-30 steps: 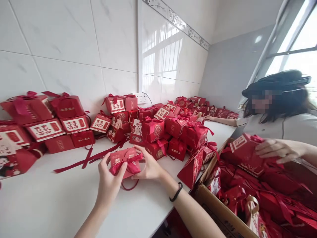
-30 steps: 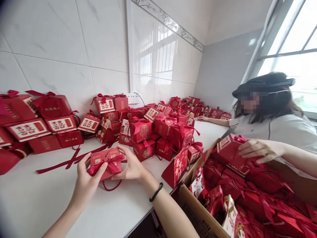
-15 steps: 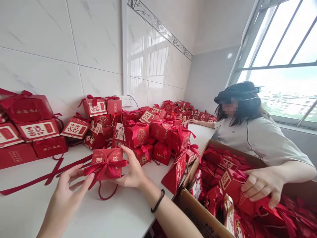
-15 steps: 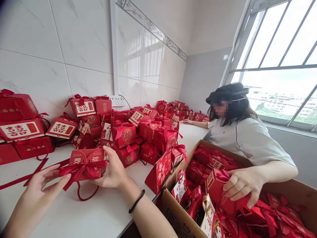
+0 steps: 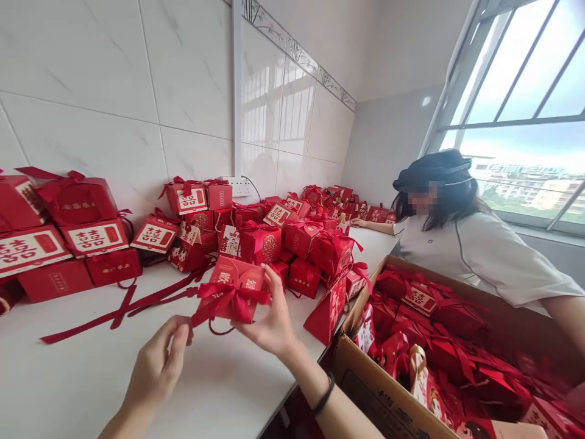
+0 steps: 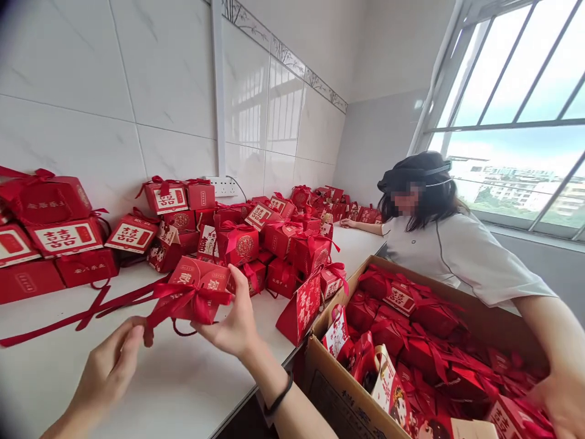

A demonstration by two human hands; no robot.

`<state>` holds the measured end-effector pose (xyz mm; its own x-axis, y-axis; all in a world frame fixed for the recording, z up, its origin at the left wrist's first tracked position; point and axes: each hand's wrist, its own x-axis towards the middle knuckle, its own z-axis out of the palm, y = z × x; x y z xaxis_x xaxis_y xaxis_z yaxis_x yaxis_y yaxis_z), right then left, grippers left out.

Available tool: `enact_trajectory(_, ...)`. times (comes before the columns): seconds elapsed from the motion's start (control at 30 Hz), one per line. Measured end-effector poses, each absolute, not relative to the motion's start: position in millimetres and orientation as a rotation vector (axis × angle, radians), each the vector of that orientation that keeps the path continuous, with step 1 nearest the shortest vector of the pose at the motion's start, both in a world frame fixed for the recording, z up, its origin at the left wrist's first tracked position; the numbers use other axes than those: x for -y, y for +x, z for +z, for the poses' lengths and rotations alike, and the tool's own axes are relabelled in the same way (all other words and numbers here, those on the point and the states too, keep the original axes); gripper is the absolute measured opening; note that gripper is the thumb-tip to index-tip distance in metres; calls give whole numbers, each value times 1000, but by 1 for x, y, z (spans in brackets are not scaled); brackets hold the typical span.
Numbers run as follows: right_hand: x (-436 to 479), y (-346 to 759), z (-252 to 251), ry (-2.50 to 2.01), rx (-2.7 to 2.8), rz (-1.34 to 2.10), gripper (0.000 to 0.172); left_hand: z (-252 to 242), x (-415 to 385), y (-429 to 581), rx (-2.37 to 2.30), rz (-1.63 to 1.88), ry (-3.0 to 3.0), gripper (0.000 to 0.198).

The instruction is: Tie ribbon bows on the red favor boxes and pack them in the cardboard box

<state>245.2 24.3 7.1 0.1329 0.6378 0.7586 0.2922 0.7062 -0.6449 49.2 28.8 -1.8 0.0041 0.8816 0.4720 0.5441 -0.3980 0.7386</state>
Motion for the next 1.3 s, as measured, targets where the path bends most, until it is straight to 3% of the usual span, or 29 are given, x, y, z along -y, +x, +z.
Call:
enact_trajectory(0.33, 131, 325, 23, -1100, 1375, 435, 99, -19, -24, 55, -1308, 1217, 2238, 39)
enact_trajectory(0.5, 174, 375, 45, -1353, 1334, 112, 96, -22, -22, 61, -1310, 1182, 2229, 40)
enact_trajectory(0.73, 196, 437, 64, -1672, 1249, -267, 93, -24, -26, 59, -1362, 1086, 2215, 40)
enact_trajectory(1.3, 201, 479, 43, -1772, 1161, -153, 89, -24, -43, 47, -1443, 728, 2231, 38)
